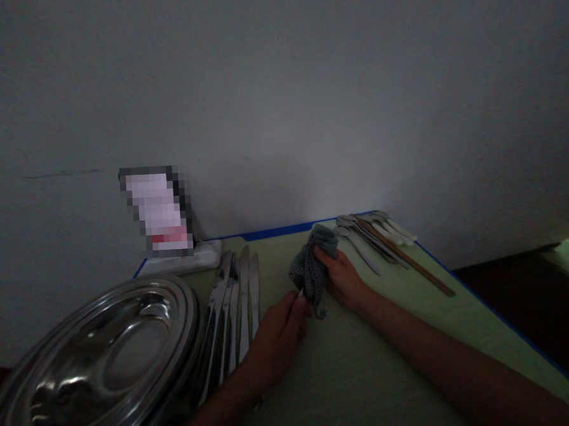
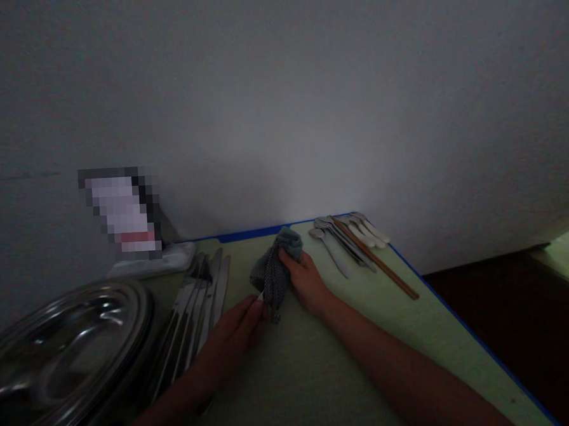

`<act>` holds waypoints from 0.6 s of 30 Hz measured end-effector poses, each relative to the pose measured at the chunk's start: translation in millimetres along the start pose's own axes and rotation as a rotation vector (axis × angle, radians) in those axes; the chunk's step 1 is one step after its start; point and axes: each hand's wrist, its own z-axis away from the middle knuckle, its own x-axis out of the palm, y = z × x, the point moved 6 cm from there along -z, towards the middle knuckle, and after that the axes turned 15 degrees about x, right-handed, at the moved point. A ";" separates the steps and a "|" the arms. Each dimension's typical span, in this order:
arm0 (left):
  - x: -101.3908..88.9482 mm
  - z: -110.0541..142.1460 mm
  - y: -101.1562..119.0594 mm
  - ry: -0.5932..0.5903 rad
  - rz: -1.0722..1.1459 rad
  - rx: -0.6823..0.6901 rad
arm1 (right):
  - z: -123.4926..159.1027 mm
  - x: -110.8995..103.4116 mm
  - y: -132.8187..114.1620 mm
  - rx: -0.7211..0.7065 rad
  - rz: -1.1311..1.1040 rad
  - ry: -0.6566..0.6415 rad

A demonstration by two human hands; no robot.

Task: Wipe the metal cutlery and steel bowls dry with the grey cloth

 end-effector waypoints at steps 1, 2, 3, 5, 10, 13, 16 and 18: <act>0.3 0.0 -0.3 -0.004 -0.003 0.000 | 0.0 -0.2 0.0 0.000 -0.007 0.005; 0.7 -0.1 -0.7 -0.009 -0.005 0.001 | 0.1 -0.4 0.0 0.006 -0.016 0.011; 1.4 -0.2 -1.2 -0.017 -0.005 0.002 | 0.2 -0.9 0.0 0.016 -0.028 0.021; 2.8 -0.2 -2.4 -0.032 0.006 0.004 | 0.5 -2.0 0.6 0.048 -0.050 0.044; 1.6 0.9 -2.2 0.005 0.070 0.003 | 0.3 -0.5 0.9 0.060 -0.039 0.006; -1.5 1.5 -1.1 0.056 0.084 -0.006 | 1.3 6.1 -0.2 0.034 0.031 -0.128; -3.3 0.3 -1.7 0.095 0.112 -0.009 | 5.7 11.7 -2.2 0.046 0.092 -0.242; -2.9 -1.1 -3.5 0.106 0.156 -0.020 | 8.8 15.0 -3.5 0.079 0.091 -0.294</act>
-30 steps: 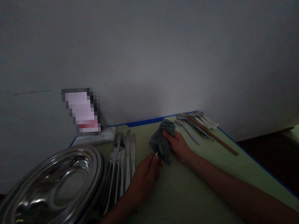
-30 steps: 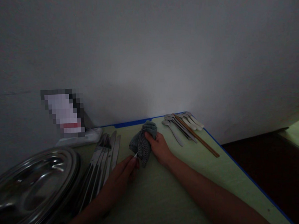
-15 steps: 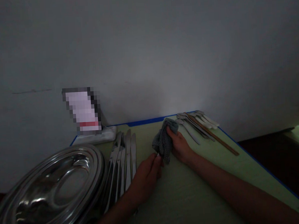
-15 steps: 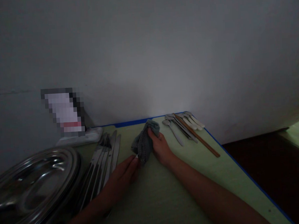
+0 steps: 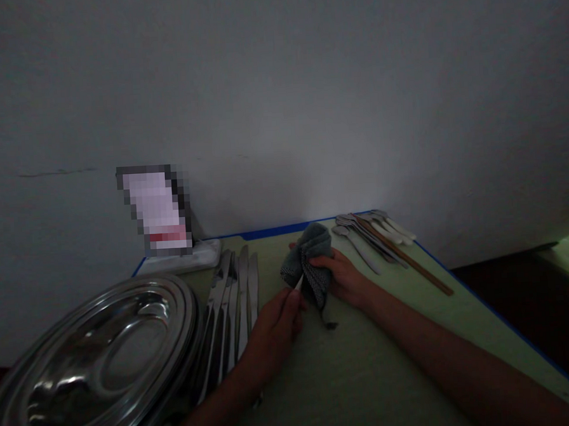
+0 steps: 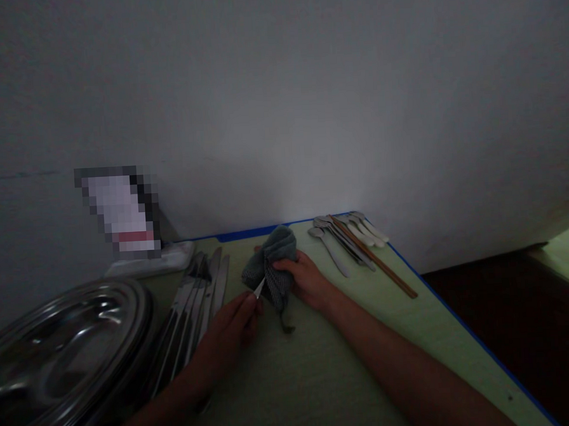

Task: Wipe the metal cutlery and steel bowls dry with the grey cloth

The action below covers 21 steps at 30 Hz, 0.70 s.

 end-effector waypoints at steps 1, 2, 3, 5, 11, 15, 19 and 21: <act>0.2 -0.7 -0.8 0.007 0.028 -0.008 | 0.7 2.0 -0.7 0.016 -0.017 -0.022; 0.2 -1.3 -1.4 0.016 0.057 -0.014 | 0.9 3.5 -1.3 0.033 -0.045 -0.036; 0.1 -1.7 -1.7 0.024 0.080 -0.019 | 0.6 4.4 -1.7 0.051 -0.080 -0.040; 0.3 -2.1 -1.5 0.025 0.100 -0.024 | -1.0 4.4 -2.2 0.083 -0.154 -0.029; 1.0 -2.1 1.3 -0.031 0.048 -0.006 | -3.5 -4.0 -4.9 0.096 -0.269 0.012; 1.8 -1.9 3.3 -0.059 0.034 0.011 | -2.1 -4.9 -3.3 0.122 -0.308 -0.010; 3.3 -0.5 4.1 -0.089 -0.006 -0.005 | -1.6 -3.1 3.9 0.189 -0.258 0.031; 4.4 0.6 3.9 -0.106 -0.010 -0.017 | -1.6 -5.2 4.4 0.157 -0.201 0.103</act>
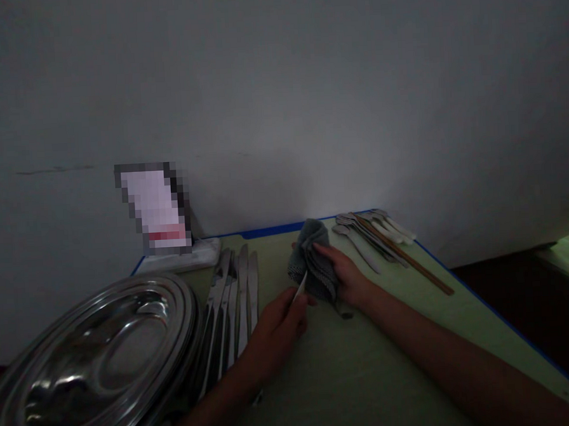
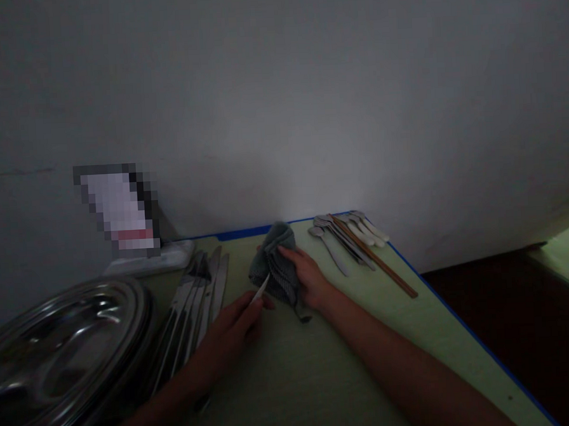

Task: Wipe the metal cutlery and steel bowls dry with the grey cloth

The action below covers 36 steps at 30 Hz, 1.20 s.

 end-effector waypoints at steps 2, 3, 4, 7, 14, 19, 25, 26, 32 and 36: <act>1.8 1.0 0.1 -0.028 0.028 0.008 | -0.5 -2.7 -2.2 -0.066 0.009 0.054; 3.1 1.6 0.4 -0.053 0.050 0.020 | -1.0 -4.9 -3.3 -0.091 -0.012 0.078; 4.6 2.4 0.5 -0.082 0.077 0.033 | -1.8 -7.7 -3.7 -0.102 -0.049 0.106; 8.8 5.4 1.4 -0.174 0.168 0.073 | -3.7 -17.0 -3.8 -0.107 -0.145 0.200; 12.7 7.9 5.0 -0.212 0.060 0.119 | -5.6 -19.5 -4.7 -0.121 -0.094 0.226; 17.5 4.2 3.4 -0.258 -0.137 0.110 | -3.9 -13.8 -2.4 -0.119 0.033 0.209; 6.5 -3.2 -0.4 -0.071 -0.179 0.065 | 4.1 -0.9 10.1 -0.094 0.258 0.182; 5.4 -3.4 -1.0 -0.049 -0.169 0.053 | 4.7 1.2 11.9 -0.090 0.307 0.167; -1.5 -2.2 -3.7 0.063 -0.083 -0.027 | 4.5 5.6 12.6 -0.125 0.515 0.107; -3.3 -3.5 -3.0 0.055 -0.097 -0.028 | 4.7 5.1 12.3 -0.135 0.513 0.107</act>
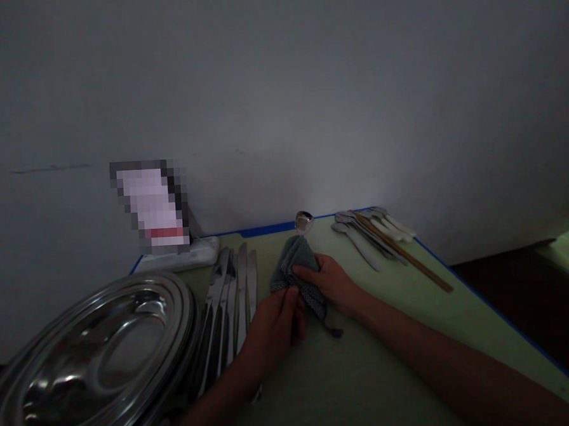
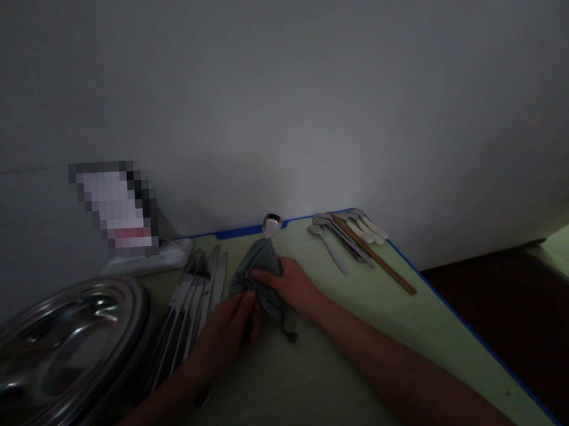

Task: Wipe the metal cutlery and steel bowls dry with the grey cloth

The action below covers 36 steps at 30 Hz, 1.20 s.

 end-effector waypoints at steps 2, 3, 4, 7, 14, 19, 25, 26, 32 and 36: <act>-0.2 -0.6 2.0 -0.011 -0.026 0.027 | 0.3 0.5 0.7 0.005 -0.047 -0.004; 0.4 -0.7 3.4 -0.025 -0.037 0.044 | 0.2 0.6 1.1 0.013 -0.084 -0.007; 1.5 -0.5 5.0 -0.046 -0.052 0.064 | -0.2 0.4 1.7 0.024 -0.129 -0.008; 7.1 1.8 9.1 -0.143 -0.112 0.112 | -4.4 -2.9 4.0 0.079 -0.292 0.017; 15.1 7.9 9.1 -0.286 -0.173 0.176 | -15.0 -18.8 8.4 0.109 -0.669 0.169; 11.6 6.7 5.5 -0.206 0.004 0.101 | -9.1 -13.2 -0.4 0.050 -0.522 0.120; 4.6 2.4 9.1 -0.106 -0.078 0.083 | -5.3 -9.2 -2.3 0.007 -0.395 0.118; 5.2 2.2 9.2 -0.121 -0.098 0.087 | -5.1 -10.1 -1.8 -0.012 -0.388 0.145; 6.7 3.9 9.5 -0.173 -0.180 0.152 | -7.8 -16.1 0.5 -0.180 -0.349 0.232; 7.5 6.7 11.4 -0.214 -0.216 0.237 | -8.5 -23.3 0.9 -0.210 -0.295 0.307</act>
